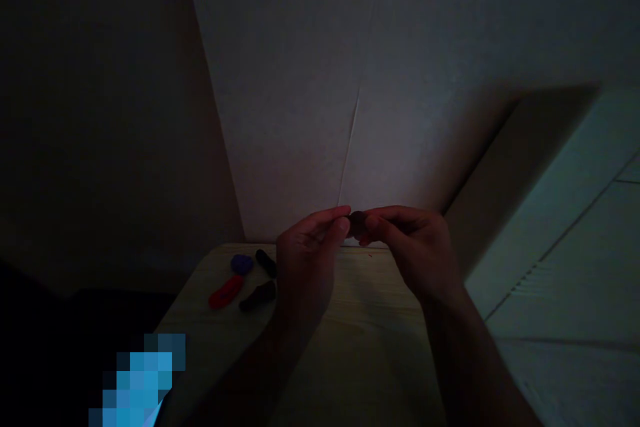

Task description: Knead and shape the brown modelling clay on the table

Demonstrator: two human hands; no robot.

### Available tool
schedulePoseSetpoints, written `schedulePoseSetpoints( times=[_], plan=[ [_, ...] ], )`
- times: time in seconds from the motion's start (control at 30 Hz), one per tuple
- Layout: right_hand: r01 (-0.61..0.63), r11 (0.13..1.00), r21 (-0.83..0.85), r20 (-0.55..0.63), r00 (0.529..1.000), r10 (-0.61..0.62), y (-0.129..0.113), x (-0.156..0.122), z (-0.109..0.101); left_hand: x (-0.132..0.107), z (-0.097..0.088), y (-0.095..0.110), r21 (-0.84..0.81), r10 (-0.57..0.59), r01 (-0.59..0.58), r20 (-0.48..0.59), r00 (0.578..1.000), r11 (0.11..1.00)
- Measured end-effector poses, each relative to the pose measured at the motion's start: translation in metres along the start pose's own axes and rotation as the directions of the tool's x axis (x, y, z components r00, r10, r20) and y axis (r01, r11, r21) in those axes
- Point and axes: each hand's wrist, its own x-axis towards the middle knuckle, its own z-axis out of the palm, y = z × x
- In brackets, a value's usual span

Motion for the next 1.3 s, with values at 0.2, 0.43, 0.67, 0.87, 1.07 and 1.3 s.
schedulePoseSetpoints(
  times=[0.2,0.43,0.67,0.87,1.07,1.3],
  plan=[
    [0.074,0.995,-0.064,-0.01,0.997,-0.075,-0.003,-0.002,0.002,0.005,-0.001,0.0,-0.021,-0.04,0.041,0.044,0.998,0.999],
    [0.068,0.998,-0.01,0.061,0.996,-0.067,0.0,-0.004,0.004,0.007,-0.001,0.005,0.062,0.024,-0.026,0.026,0.999,0.998],
    [0.01,0.998,0.061,0.098,0.995,-0.016,0.001,-0.002,0.0,0.004,-0.003,0.005,0.042,-0.039,0.035,0.095,0.995,0.998],
    [0.036,0.999,0.037,0.019,0.999,-0.037,0.001,0.0,0.002,0.006,-0.002,-0.001,-0.079,-0.094,0.108,0.168,0.981,0.991],
    [0.075,0.997,-0.009,0.019,0.997,-0.075,-0.001,-0.001,0.003,0.005,-0.001,0.006,0.045,-0.074,0.068,0.144,0.987,0.997],
    [-0.033,0.999,0.025,0.095,0.995,0.031,-0.001,0.0,-0.005,-0.001,-0.004,0.014,0.167,-0.049,0.015,0.205,0.978,0.986]
  ],
)
